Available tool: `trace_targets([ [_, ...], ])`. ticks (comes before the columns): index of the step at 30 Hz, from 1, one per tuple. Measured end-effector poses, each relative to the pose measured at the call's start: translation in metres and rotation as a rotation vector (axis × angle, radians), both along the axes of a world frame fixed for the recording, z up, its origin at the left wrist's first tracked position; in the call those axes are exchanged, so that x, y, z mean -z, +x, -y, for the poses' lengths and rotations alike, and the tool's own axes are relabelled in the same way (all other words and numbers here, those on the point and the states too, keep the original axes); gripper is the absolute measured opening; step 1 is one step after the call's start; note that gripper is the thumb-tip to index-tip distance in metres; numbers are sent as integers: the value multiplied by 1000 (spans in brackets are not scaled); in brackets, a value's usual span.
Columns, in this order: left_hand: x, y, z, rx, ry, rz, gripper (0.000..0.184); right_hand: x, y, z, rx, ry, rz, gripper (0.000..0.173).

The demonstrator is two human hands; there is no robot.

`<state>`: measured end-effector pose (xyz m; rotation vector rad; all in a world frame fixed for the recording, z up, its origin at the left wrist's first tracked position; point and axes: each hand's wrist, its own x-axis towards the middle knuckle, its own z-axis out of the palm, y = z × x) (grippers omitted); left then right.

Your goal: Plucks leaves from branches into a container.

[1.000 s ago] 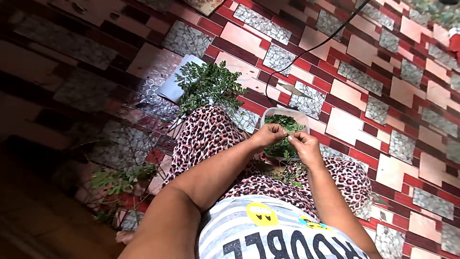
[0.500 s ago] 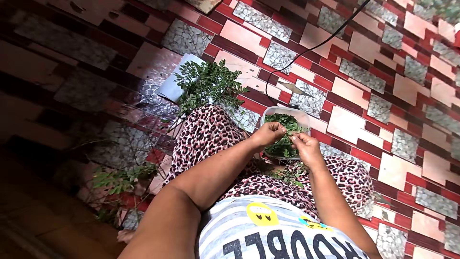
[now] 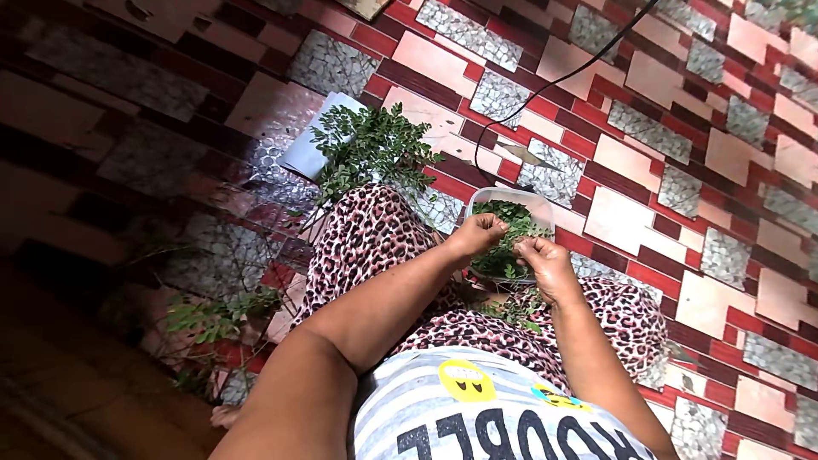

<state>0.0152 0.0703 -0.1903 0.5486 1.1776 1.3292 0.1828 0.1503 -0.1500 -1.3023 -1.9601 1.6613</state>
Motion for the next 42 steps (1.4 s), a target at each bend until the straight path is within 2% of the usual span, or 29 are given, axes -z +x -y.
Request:
trace_targets([
  [2,0,0,-1,-8,-9,28,15,-5,3,-2,-43,28,80,12],
  [4,0,1,-1,-22,-18,48,15,-16,7,-2,-90,147,130,10],
  [6,0,1,0,-53,-27,71,14,-25,9,0,-127,241,73,7],
  [8,1,2,-1,-72,-30,90,13,-28,8,3,-171,190,4,10],
  [10,1,3,-2,-72,-36,94,12,-24,3,8,-186,76,41,16],
  [15,1,4,-1,-61,-49,97,13,0,-10,16,0,91,79,20],
  [22,1,6,-2,-36,-29,75,12,13,-18,16,110,102,-25,10],
  [26,1,4,-1,-55,-41,54,13,11,-13,18,5,82,-13,5],
  [30,0,1,-2,-86,-63,79,15,-13,-7,19,-216,121,159,14],
  [35,-3,0,-1,-1,-59,77,13,-27,0,15,-185,367,-3,18],
  [42,-8,-2,2,131,-39,88,14,-17,0,3,-155,334,90,23],
])
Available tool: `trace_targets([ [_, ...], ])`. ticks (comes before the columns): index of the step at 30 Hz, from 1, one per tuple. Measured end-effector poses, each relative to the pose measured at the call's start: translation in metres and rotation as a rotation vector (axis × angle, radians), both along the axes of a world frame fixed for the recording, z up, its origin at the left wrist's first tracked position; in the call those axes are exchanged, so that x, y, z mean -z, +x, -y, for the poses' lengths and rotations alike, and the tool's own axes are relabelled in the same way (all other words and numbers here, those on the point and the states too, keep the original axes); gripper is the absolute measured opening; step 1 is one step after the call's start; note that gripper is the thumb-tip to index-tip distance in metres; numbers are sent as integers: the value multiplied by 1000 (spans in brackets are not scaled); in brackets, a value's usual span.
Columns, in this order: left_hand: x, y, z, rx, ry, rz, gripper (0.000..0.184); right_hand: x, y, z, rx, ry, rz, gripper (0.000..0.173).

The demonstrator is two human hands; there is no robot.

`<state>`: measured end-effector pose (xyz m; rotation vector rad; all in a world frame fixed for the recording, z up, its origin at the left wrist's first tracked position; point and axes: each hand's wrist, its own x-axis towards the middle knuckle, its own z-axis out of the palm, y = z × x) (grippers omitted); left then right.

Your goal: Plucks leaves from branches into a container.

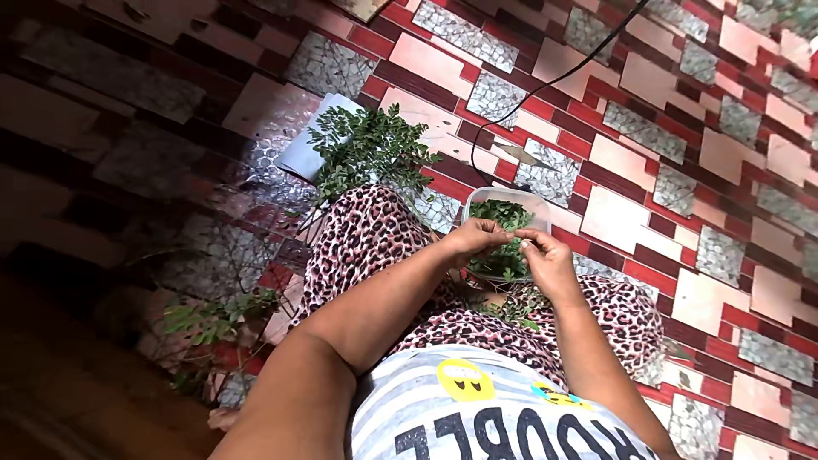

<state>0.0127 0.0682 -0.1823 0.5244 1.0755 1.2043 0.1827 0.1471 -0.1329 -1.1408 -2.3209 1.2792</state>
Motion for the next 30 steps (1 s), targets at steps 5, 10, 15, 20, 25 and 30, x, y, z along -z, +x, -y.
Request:
trace_targets([
  [5,5,0,0,40,49,-33,14,0,1,-2,-8,9,-50,22],
  [10,-3,-2,0,43,13,-29,17,3,2,-3,27,-11,-92,19],
  [15,-5,-3,0,55,11,-37,18,5,7,-3,-14,110,-186,11],
  [20,-6,-3,1,31,22,-45,20,-1,5,6,-66,165,-54,9],
  [25,-5,-3,1,30,38,-36,19,2,3,7,-37,113,-11,10],
  [30,-3,-1,0,56,38,-58,17,10,1,7,-8,83,-94,9],
])
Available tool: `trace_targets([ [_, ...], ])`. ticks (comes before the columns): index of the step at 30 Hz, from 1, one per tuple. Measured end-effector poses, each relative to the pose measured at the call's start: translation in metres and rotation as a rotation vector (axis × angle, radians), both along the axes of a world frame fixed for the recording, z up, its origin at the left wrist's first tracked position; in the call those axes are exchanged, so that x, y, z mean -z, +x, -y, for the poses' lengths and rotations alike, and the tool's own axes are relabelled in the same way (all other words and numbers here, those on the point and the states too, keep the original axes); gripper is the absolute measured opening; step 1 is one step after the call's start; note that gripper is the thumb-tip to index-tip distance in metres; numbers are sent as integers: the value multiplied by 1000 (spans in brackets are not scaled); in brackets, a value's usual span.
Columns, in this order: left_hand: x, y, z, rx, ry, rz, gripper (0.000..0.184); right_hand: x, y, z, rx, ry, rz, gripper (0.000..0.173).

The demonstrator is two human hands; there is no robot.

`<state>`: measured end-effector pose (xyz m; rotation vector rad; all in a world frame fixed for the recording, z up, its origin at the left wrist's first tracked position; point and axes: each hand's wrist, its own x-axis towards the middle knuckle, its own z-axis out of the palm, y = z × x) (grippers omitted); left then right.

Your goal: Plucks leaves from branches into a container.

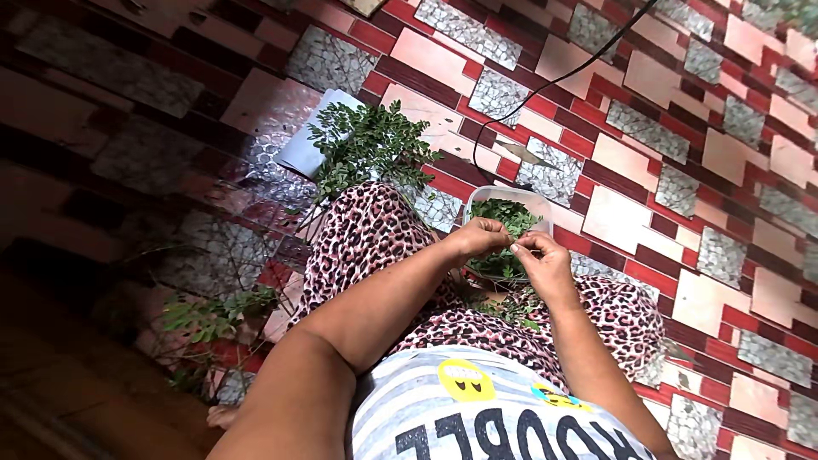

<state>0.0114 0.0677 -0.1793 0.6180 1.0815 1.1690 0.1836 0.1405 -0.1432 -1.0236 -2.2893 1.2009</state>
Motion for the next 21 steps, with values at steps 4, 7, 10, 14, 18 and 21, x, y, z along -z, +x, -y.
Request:
trace_targets([
  [4,0,-1,0,-37,15,-25,19,-2,2,-2,-20,14,-2,10],
  [7,-1,-5,1,-39,38,-11,20,-11,9,-9,-32,15,29,11],
  [10,-4,-6,1,6,24,-6,20,-17,15,-12,1,48,-7,15],
  [14,-3,-5,0,35,4,20,22,-15,15,-13,-30,4,-79,13],
  [18,-4,-6,1,34,7,69,23,-10,12,-14,-16,-254,7,19],
  [21,-5,-7,2,33,25,80,22,-10,13,-13,26,-508,-73,21],
])
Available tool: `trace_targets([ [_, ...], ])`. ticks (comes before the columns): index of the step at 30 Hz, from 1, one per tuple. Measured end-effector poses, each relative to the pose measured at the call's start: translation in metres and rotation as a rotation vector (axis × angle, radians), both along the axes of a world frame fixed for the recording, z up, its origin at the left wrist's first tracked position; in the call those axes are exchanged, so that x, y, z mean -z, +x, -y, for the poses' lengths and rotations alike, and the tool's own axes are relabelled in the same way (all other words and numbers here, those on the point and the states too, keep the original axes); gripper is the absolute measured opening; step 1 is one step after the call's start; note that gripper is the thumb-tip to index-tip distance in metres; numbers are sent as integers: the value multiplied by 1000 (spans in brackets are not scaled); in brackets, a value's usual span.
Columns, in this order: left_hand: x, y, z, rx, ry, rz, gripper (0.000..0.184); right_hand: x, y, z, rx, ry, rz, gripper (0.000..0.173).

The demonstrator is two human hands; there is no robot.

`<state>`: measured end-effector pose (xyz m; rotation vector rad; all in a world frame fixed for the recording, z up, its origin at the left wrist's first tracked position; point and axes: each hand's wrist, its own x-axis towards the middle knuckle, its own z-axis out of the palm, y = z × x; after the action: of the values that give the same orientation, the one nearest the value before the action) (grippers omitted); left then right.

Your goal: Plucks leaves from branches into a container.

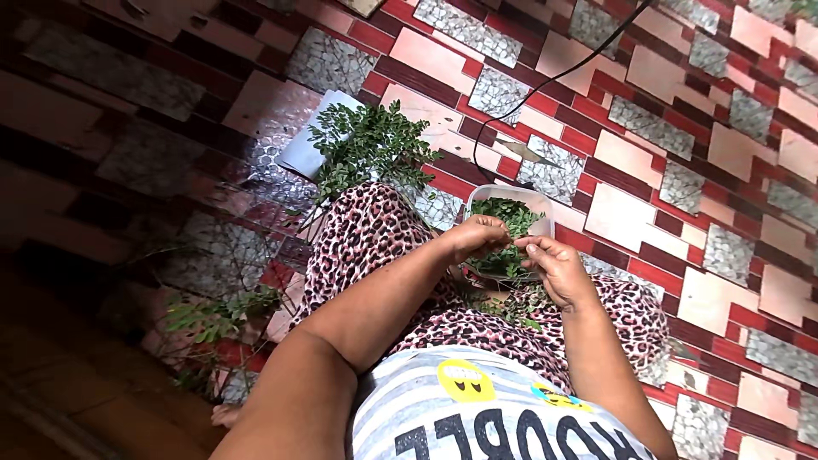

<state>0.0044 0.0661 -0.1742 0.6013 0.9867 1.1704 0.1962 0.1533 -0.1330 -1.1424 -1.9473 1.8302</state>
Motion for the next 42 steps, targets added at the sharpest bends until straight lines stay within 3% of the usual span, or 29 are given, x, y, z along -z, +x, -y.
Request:
trace_targets([
  [5,1,1,-1,3,12,-3,21,1,0,1,7,-35,-54,12],
  [13,2,3,-2,-8,8,-1,22,6,-8,10,-75,308,-2,1],
  [20,4,0,-2,-70,-12,-29,22,-1,-3,5,-161,485,107,8],
  [24,4,1,-1,21,27,-15,22,-5,-2,-8,-35,291,215,32],
  [27,6,3,-1,56,74,-28,22,7,0,-13,143,8,-69,52],
  [28,7,3,-1,61,85,-31,22,10,0,-14,173,-40,-152,51],
  [32,8,3,-1,69,134,-148,21,9,-4,-13,226,39,-249,15],
  [37,5,5,2,19,269,-419,16,3,-6,-10,197,152,-238,12],
  [42,-6,10,7,-150,293,-384,24,-3,-4,-6,170,263,-240,11],
])
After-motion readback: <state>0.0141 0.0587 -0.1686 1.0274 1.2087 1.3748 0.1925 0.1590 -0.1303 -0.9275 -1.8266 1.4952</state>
